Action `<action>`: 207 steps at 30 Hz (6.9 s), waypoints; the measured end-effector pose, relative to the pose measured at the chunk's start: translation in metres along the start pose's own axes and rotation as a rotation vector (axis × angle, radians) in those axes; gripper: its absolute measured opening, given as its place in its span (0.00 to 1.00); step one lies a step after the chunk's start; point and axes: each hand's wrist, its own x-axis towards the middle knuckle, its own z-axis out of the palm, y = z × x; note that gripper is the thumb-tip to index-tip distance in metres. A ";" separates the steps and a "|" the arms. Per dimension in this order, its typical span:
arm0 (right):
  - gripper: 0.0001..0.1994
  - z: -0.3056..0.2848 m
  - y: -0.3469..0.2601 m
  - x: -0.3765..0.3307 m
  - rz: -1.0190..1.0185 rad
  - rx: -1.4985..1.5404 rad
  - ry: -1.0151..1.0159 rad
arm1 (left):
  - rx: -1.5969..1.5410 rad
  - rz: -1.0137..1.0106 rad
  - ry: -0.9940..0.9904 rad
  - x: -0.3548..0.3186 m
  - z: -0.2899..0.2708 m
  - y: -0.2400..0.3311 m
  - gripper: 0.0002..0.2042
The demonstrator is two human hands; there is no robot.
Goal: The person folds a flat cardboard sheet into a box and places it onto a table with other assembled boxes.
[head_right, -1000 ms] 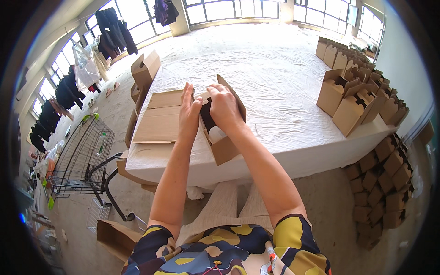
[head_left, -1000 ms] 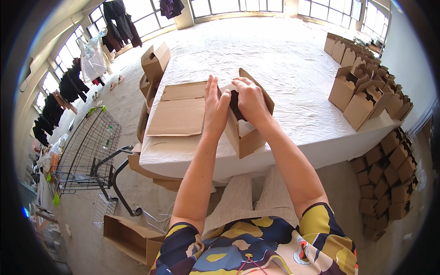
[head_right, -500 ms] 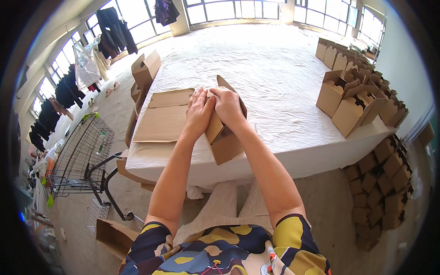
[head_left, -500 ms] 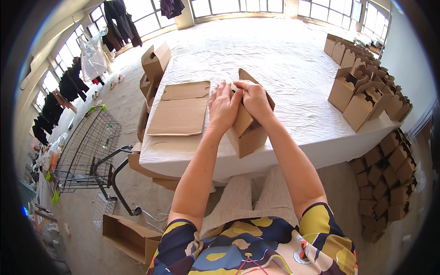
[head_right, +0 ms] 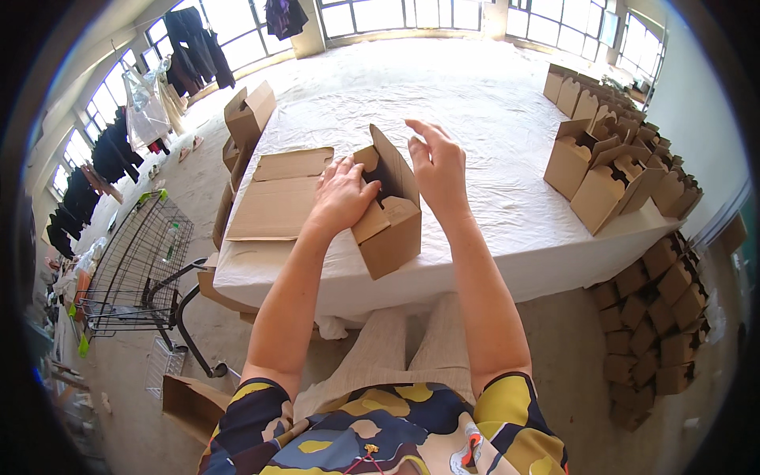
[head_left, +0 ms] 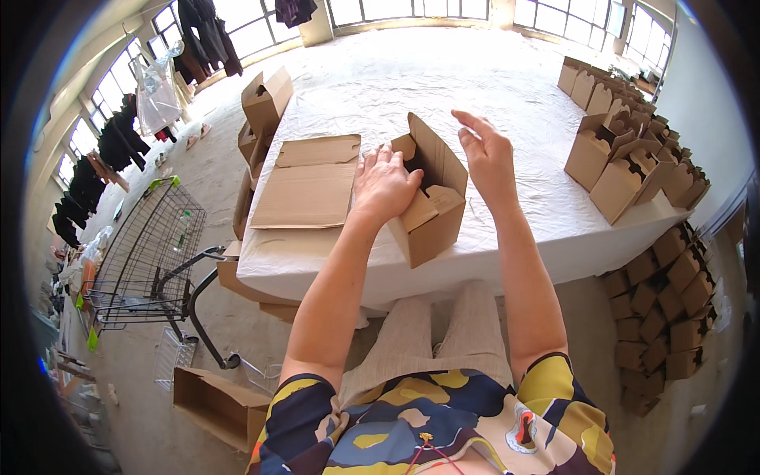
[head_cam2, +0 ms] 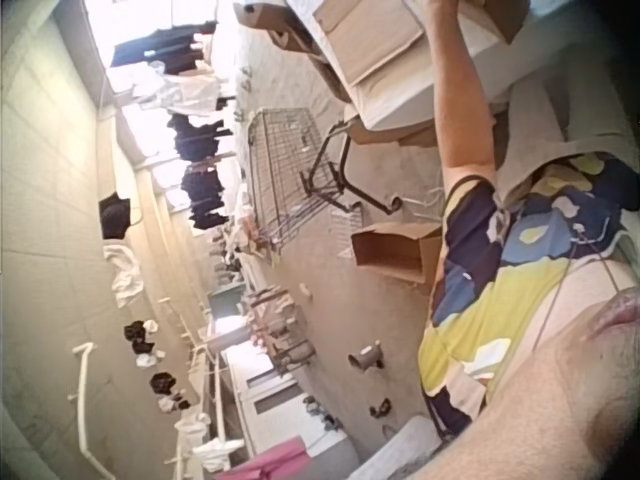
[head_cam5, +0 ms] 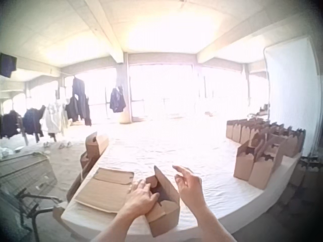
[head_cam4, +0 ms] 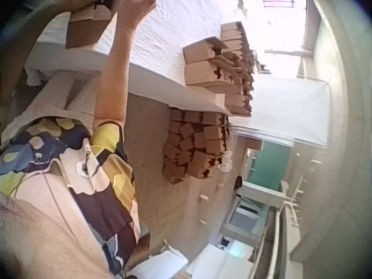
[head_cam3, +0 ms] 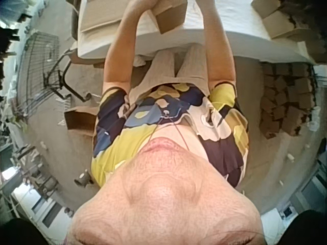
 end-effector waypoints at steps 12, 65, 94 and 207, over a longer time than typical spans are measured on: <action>0.24 0.012 0.038 -0.011 0.200 0.259 -0.373 | -0.197 -0.013 0.086 0.000 0.005 -0.005 0.33; 0.51 0.015 0.087 -0.116 0.184 0.321 -0.442 | -1.463 -0.097 0.248 -0.092 0.090 -0.048 0.30; 0.53 -0.085 0.186 -0.040 0.039 -0.007 0.300 | -1.214 0.095 -0.282 0.067 0.139 0.116 0.33; 0.23 0.104 0.026 -0.053 0.005 0.372 -0.124 | -0.670 0.220 0.894 -0.105 -0.035 -0.029 0.20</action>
